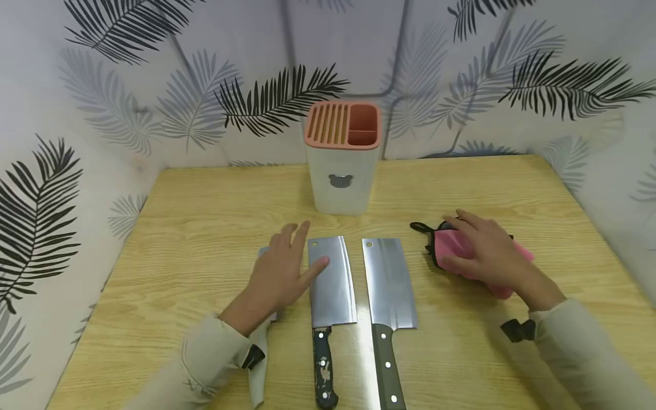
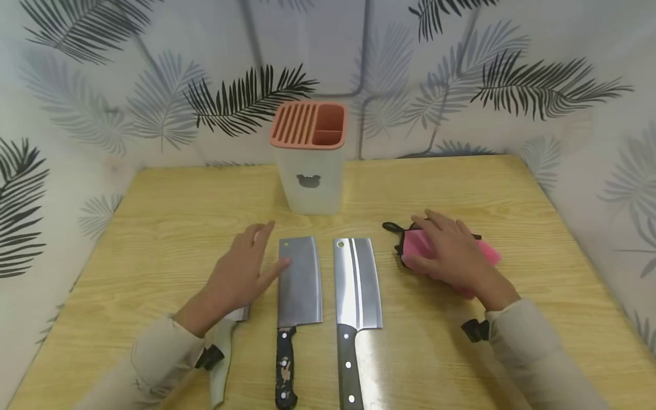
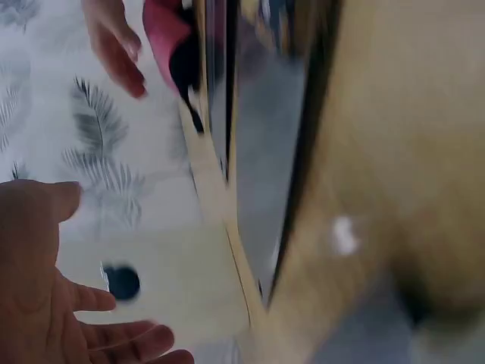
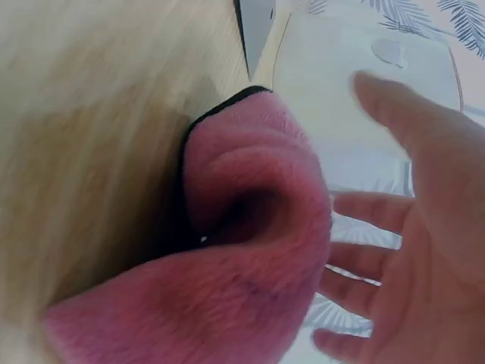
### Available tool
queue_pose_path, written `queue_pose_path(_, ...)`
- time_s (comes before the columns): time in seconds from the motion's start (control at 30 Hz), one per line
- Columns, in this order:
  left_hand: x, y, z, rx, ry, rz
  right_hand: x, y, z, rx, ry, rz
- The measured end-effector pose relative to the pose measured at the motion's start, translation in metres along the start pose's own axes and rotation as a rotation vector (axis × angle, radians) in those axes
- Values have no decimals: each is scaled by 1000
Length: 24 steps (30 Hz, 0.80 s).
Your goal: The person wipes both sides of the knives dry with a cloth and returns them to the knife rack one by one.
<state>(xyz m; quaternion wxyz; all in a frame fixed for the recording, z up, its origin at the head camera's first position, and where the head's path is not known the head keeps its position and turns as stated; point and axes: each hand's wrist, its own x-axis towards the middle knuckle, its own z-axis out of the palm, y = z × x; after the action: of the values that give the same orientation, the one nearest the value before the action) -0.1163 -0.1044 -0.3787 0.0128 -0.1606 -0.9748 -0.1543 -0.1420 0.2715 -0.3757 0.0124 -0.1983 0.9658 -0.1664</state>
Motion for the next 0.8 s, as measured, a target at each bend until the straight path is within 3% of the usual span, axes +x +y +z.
queue_pose_path(0.2,-25,46,22,154,-21,167,-10,12,-1,-71,19,34)
queue_pose_path(0.4,-46,80,47,234,-23,255,-20,20,6,-62,-58,61)
queue_pose_path(0.5,-53,91,55,253,-60,252,-22,22,10,-89,-52,54)
queue_pose_path(0.7,-58,104,63,191,-237,173,-23,29,16,-108,-59,-5)
queue_pose_path(0.8,-59,108,68,187,-271,143,-22,31,20,-120,-46,-1)
